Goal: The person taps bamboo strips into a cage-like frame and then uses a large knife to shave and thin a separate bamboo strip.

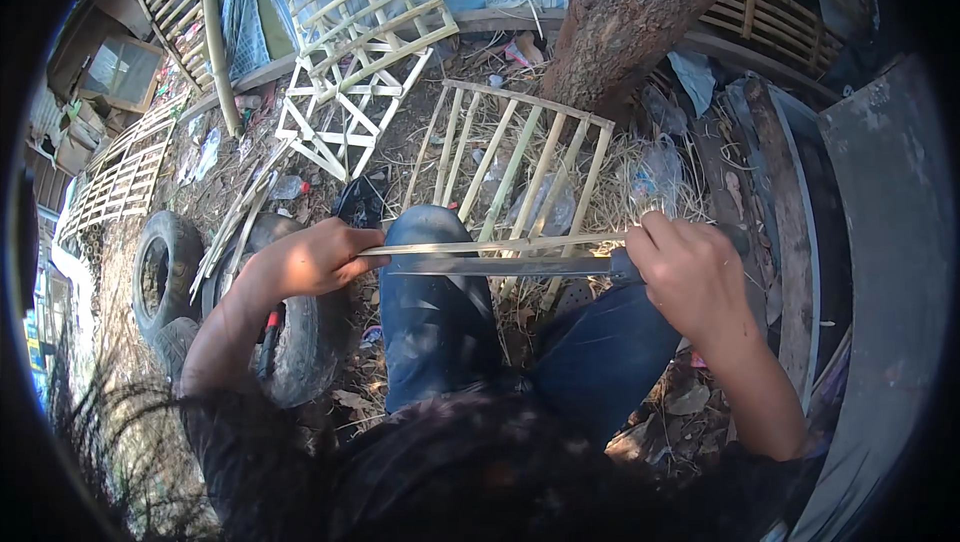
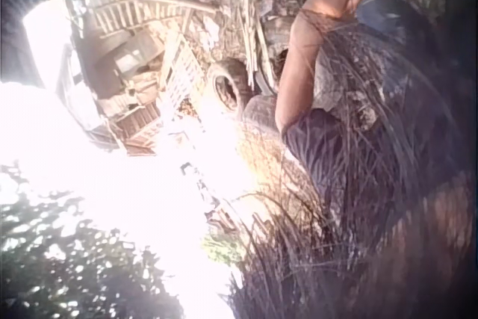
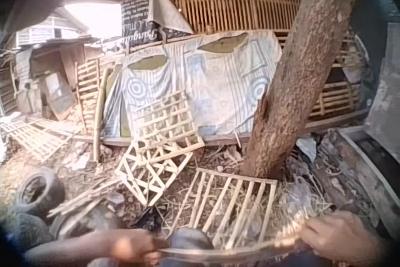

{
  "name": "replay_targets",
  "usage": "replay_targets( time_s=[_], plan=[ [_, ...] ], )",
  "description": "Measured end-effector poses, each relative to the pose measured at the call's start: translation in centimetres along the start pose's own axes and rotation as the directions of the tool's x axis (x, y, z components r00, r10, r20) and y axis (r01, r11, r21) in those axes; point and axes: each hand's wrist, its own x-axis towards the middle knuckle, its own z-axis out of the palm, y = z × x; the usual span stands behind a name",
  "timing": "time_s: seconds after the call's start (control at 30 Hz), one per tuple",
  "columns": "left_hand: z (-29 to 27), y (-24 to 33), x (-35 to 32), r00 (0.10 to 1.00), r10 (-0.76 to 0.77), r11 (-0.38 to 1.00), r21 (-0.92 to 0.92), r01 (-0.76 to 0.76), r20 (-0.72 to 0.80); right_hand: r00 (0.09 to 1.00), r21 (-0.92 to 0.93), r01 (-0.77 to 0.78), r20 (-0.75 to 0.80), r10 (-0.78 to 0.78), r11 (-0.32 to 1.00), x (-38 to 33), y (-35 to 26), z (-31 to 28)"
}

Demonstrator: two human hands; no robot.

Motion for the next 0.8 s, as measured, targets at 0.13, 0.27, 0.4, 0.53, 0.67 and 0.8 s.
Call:
replay_targets(
  time_s=[0.13, 0.27, 0.4, 0.53, 0.67, 0.8],
  plan=[
    [1.1, -2.6, -2.4, 0.989, -0.138, 0.95, -0.289, 0.118, -0.048, 0.997, -0.193, -0.046, -0.076, 0.031, 0.98, -1.0, 1.3, -0.2],
    [4.0, -6.0, -4.6, 0.928, -0.352, 0.726, -0.661, 0.19, -0.12, 0.953, -0.148, -0.301, -0.084, 0.292, 0.942, -4.2, 4.1, 1.0],
    [8.1, -5.4, -2.6, 0.911, -0.399, 0.151, -0.973, 0.176, 0.103, 0.828, -0.125, -0.555, -0.178, 0.532, 0.822, -7.0, 4.8, 4.2],
    [13.4, -5.0, -0.9, 0.935, -0.342, 0.002, -0.994, 0.105, 0.098, 0.667, 0.626, -0.587, 0.015, 0.745, 0.514, -5.4, 0.9, 5.9],
    [15.4, -3.7, 1.0, 0.908, -0.402, -0.035, -0.993, 0.114, 0.118, 0.82, 0.828, -0.515, 0.402, 0.406, 0.22, -0.7, -2.3, 2.0],
    [15.3, -3.8, 1.1, 0.879, -0.455, -0.121, -0.988, 0.093, 0.139, 0.778, 0.776, -0.623, 0.628, 0.028, -0.095, 3.4, -4.6, -4.5]
  ],
)
